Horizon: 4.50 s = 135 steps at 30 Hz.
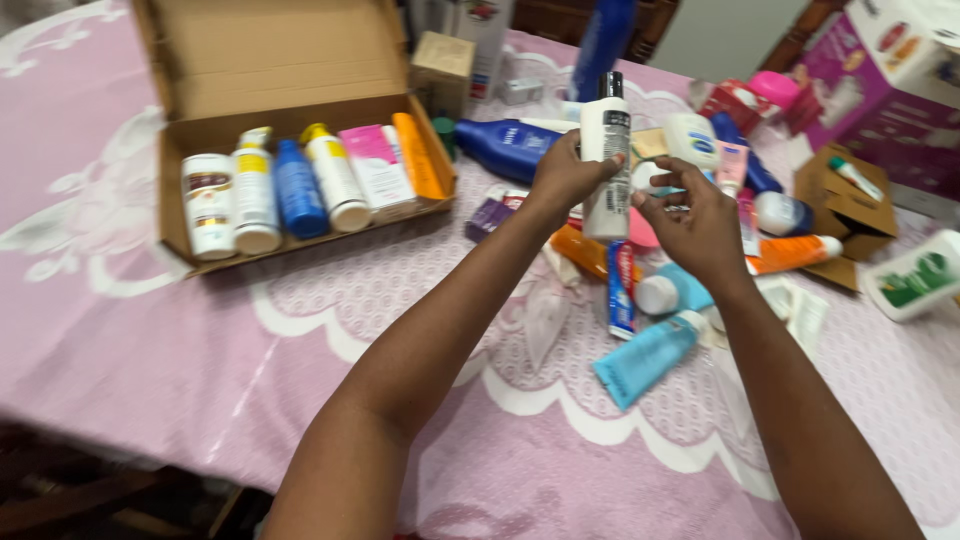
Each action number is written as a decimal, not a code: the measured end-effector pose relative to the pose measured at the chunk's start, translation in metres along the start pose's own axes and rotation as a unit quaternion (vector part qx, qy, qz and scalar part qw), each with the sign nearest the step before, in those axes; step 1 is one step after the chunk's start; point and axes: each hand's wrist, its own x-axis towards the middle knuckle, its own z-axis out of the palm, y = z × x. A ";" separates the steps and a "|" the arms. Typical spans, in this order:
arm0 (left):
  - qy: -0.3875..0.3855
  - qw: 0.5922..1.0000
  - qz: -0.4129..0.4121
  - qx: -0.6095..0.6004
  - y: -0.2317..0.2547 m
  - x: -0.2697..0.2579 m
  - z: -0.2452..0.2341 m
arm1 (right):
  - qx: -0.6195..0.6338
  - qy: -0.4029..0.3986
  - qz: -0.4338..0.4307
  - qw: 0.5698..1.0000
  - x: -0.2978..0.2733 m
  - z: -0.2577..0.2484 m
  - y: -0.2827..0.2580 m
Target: The person packs various personal care items, including bottles, tubes, and boxes, into a cardboard box on a table. They arrange the items by hand, close the box, and then open another box to continue packing additional items.
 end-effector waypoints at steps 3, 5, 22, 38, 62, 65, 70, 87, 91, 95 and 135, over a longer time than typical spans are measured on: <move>-0.005 0.999 0.017 -0.028 0.010 -0.009 -0.030 | 0.229 -0.128 0.108 0.959 0.019 0.033 -0.009; 0.015 0.999 0.044 0.005 0.014 -0.015 -0.055 | 0.262 -0.160 0.130 0.943 0.024 0.054 -0.019; 0.108 0.989 0.026 0.102 0.030 -0.042 -0.294 | 0.362 -0.269 0.178 0.874 0.095 0.215 -0.111; 0.254 0.885 0.137 0.366 0.018 -0.080 -0.328 | -0.031 -0.209 0.014 0.977 0.125 0.289 -0.101; 0.268 0.827 0.212 0.447 0.031 -0.100 -0.335 | -0.152 -0.150 -0.060 0.975 0.099 0.272 -0.146; 0.235 0.832 0.235 0.445 0.028 -0.098 -0.321 | -0.103 -0.083 -0.054 0.990 0.116 0.262 -0.126; 0.167 0.819 0.283 0.470 0.023 -0.099 -0.306 | -0.119 -0.102 -0.077 0.985 0.123 0.247 -0.098; 0.155 0.800 0.243 0.526 0.018 -0.098 -0.308 | -0.135 -0.317 -0.033 0.938 0.125 0.249 -0.112; 0.157 0.790 0.251 0.537 0.024 -0.103 -0.302 | -0.207 -0.287 -0.062 0.933 0.111 0.247 -0.123; 0.129 0.799 0.204 0.551 0.037 -0.110 -0.297 | -0.157 -0.239 -0.061 0.956 0.110 0.253 -0.104; 0.201 0.727 -0.040 0.656 0.058 -0.060 -0.240 | -0.081 -0.023 -0.135 0.987 0.099 0.260 -0.083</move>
